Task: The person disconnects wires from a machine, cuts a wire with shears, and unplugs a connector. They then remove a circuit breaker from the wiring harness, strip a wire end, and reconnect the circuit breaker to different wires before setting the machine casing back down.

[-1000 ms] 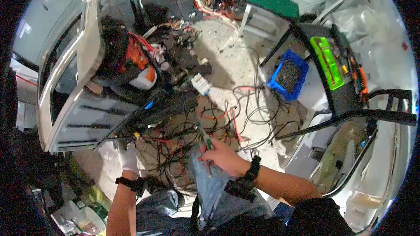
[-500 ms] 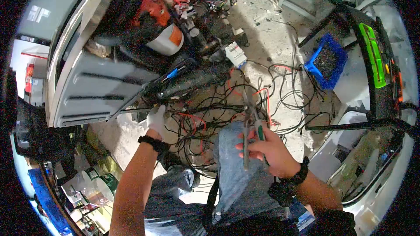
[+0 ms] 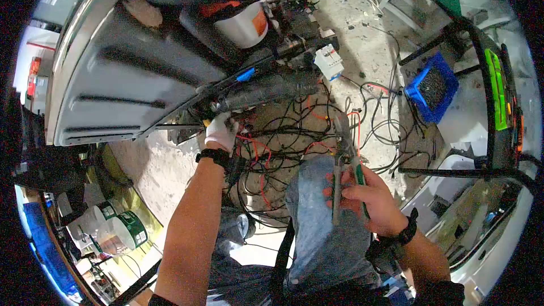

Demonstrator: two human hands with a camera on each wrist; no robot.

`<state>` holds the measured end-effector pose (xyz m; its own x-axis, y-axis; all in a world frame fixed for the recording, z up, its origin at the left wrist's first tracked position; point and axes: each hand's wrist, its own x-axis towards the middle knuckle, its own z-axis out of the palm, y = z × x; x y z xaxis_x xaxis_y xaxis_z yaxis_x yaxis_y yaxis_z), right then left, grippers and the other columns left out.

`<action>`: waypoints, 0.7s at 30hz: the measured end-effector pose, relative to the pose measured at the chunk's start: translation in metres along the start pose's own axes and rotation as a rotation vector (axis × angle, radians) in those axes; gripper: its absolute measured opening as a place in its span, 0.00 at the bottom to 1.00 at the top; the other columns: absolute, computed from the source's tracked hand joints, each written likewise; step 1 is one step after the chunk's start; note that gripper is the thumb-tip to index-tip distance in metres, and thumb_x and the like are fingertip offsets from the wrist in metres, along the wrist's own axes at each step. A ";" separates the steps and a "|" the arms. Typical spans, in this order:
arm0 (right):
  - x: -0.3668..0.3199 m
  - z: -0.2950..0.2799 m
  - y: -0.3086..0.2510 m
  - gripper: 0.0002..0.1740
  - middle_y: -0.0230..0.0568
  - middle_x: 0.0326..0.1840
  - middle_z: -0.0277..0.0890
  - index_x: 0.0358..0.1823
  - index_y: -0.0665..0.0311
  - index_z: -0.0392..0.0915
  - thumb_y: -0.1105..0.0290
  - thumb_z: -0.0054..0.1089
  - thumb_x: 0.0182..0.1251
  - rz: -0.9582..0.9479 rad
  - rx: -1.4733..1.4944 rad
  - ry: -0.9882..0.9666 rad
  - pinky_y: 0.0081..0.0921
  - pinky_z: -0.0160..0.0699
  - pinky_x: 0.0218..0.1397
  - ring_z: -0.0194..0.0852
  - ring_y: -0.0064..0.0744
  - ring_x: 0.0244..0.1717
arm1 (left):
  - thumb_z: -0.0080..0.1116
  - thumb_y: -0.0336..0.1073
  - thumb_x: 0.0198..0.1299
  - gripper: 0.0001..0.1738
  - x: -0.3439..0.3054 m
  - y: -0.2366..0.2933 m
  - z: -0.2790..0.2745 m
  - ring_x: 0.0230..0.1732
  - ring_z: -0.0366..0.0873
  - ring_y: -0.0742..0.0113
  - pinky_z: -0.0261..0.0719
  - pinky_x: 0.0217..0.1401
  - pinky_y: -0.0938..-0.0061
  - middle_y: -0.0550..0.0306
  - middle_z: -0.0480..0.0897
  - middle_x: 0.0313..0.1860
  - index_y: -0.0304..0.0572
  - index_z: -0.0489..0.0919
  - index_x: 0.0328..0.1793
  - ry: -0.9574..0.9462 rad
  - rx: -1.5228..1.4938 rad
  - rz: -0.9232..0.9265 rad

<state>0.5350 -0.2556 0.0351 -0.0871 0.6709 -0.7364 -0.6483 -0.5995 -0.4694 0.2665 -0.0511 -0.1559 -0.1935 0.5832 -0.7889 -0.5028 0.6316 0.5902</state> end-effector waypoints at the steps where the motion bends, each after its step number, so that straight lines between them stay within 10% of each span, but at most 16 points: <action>1: 0.001 0.002 0.000 0.13 0.49 0.53 0.69 0.43 0.67 0.65 0.82 0.50 0.55 0.004 -0.002 0.001 0.41 0.77 0.51 0.74 0.46 0.50 | 0.53 0.30 0.57 0.03 0.003 0.001 -0.005 0.27 0.71 0.69 0.75 0.33 0.73 0.59 0.73 0.25 0.40 0.74 0.32 0.004 -0.005 0.000; 11: 0.010 0.012 -0.002 0.16 0.48 0.54 0.68 0.47 0.66 0.65 0.83 0.50 0.56 0.062 -0.004 0.003 0.41 0.76 0.52 0.73 0.47 0.50 | 0.45 0.31 0.51 0.07 -0.004 -0.021 -0.018 0.47 0.71 0.54 0.70 0.57 0.56 0.52 0.74 0.39 0.41 0.69 0.37 -0.358 -0.424 0.057; 21: 0.024 0.017 -0.008 0.19 0.43 0.51 0.69 0.49 0.67 0.65 0.81 0.52 0.55 0.091 -0.194 -0.013 0.34 0.76 0.51 0.74 0.40 0.49 | 0.45 0.45 0.65 0.13 -0.014 -0.025 -0.005 0.40 0.72 0.65 0.73 0.46 0.67 0.60 0.75 0.39 0.45 0.71 0.45 -0.258 -0.166 0.166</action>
<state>0.5253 -0.2272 0.0301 -0.1494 0.6149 -0.7743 -0.4796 -0.7299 -0.4870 0.2775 -0.0779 -0.1611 -0.0757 0.7946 -0.6025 -0.6167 0.4375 0.6545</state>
